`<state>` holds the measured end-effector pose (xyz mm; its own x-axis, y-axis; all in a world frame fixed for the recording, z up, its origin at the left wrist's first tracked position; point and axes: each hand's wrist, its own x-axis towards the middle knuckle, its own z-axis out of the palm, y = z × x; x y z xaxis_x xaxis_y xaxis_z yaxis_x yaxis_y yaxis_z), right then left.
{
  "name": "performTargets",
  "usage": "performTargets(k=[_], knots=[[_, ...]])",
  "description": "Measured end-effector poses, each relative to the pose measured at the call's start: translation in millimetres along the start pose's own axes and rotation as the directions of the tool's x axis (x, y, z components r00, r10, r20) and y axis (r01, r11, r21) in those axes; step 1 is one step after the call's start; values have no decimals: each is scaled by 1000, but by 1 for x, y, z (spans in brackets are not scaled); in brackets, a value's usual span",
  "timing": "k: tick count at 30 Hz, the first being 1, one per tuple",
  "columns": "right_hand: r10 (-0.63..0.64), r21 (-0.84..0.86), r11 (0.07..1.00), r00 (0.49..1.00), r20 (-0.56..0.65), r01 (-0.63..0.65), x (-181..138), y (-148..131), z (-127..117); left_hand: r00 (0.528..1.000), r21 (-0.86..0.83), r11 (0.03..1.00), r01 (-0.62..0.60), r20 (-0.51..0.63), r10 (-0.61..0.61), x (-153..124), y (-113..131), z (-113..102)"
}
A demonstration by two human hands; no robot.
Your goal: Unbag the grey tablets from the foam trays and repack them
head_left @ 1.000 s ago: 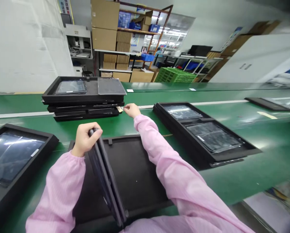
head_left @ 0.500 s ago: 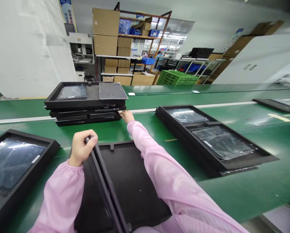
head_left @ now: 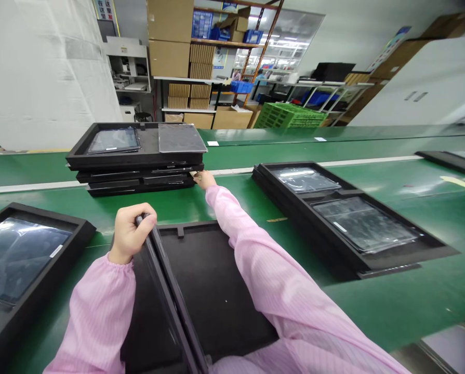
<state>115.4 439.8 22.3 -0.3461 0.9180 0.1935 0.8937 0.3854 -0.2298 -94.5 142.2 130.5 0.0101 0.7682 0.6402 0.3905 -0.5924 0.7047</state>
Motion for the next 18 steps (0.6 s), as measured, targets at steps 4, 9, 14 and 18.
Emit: performTargets(k=[4,9,14,18], knots=[[-3,28,1000,1000,20,3,3,0,2,1000,2,1000,0,6,0,0,0,0],[-26,47,999,999,21,25,2,1,3,1000,-4,1000,-17,2,17,0,1,1],[-84,20,996,996,8,84,-2,5,1,1000,-3,1000,-1,5,1,0,-1,2],[-103,-29,994,995,9,103,-2,4,-2,1000,-5,1000,20,-3,-20,0,-1,2]])
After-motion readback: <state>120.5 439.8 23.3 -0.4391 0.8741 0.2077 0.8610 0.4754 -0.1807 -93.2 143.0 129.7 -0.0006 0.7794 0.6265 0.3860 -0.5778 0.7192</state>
